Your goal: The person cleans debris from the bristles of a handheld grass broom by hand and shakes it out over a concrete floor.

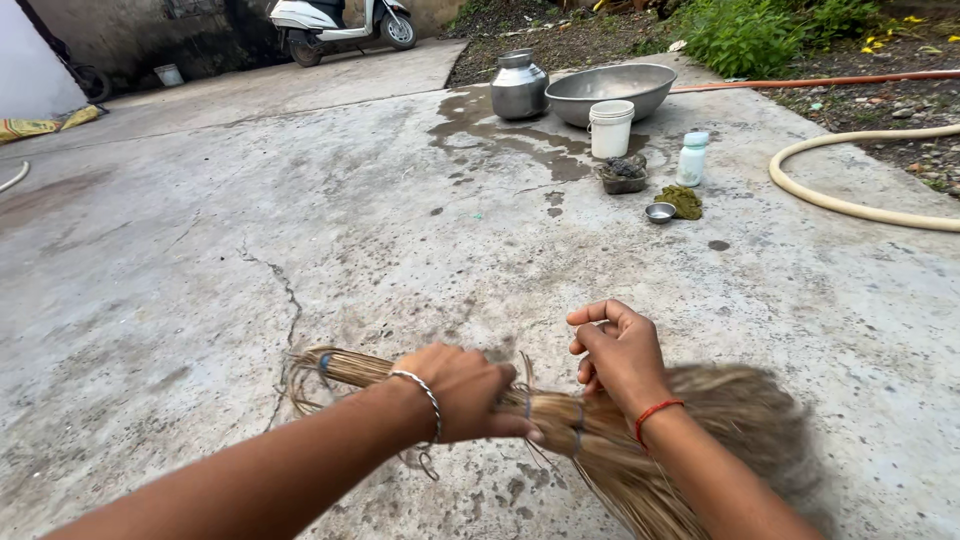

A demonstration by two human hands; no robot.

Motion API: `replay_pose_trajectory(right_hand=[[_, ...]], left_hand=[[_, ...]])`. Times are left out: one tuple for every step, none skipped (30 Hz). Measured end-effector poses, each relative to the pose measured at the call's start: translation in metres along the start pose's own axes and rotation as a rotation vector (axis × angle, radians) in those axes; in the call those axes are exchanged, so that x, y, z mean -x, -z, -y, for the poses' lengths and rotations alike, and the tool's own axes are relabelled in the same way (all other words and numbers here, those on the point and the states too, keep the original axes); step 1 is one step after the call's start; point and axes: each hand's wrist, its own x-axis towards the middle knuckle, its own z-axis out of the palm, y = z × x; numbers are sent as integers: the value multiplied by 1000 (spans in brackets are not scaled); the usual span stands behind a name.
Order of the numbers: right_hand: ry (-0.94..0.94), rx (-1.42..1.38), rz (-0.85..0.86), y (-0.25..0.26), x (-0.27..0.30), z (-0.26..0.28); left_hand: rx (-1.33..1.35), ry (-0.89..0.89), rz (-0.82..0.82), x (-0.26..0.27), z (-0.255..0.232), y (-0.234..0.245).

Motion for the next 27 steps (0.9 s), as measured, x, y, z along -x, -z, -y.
replay_pose_trajectory(right_hand=[[-6,16,31,-5,3,-2],[-10,35,56,-9,7,-6],[-15,54,82,-13,9,-11],[-20,75,102,-15,11,-16],[-36,111,118,-16,13,-22],[-49,149,139,-17,15,-27],[-62,188,161,-17,16,-33],[-77,211,175,-17,16,-38],[-92,234,190,-15,18,-43],[-111,258,207,-13,20,-46],[-117,267,204,-10,19,-47],[-121,274,203,-7,17,-46],[-126,281,202,-7,17,-45],[-122,285,193,-9,16,-43],[-117,289,185,-10,14,-39],[-115,299,181,-10,14,-35],[-96,296,189,-12,14,-30],[-77,292,194,-15,14,-26],[-58,287,198,-19,14,-21],[-55,302,199,-23,15,-17],[-52,317,200,-27,15,-14],[-50,329,205,-31,16,-12],[-45,306,222,-35,19,-11],[-37,281,238,-40,20,-11],[-28,255,255,-45,22,-11],[-35,278,266,-49,23,-10],[-42,302,277,-52,24,-10]], left_hand=[[-24,-19,17,3,-1,-6],[-39,-42,37,5,-3,-14],[-54,-65,56,7,-2,-24],[-54,-53,82,9,2,-35],[-54,-41,109,11,9,-47],[-50,-23,133,13,18,-60],[-52,31,128,17,29,-74],[-63,86,115,19,45,-85],[-74,141,103,20,61,-94],[-36,280,84,22,75,-102],[3,419,65,22,87,-108],[104,580,54,21,98,-111],[206,741,44,20,109,-113],[227,775,10,23,121,-112],[248,809,-24,28,134,-111],[277,845,-55,30,140,-110],[309,851,-74,33,142,-111],[339,852,-94,39,144,-111],[369,854,-113,42,144,-112],[411,776,-110,41,138,-114],[453,698,-108,39,130,-119],[493,623,-104,38,121,-124],[478,518,-55,35,109,-129],[460,415,-11,30,99,-131],[350,311,25,25,90,-131],[242,208,60,21,81,-132],[134,104,94,21,77,-133]])
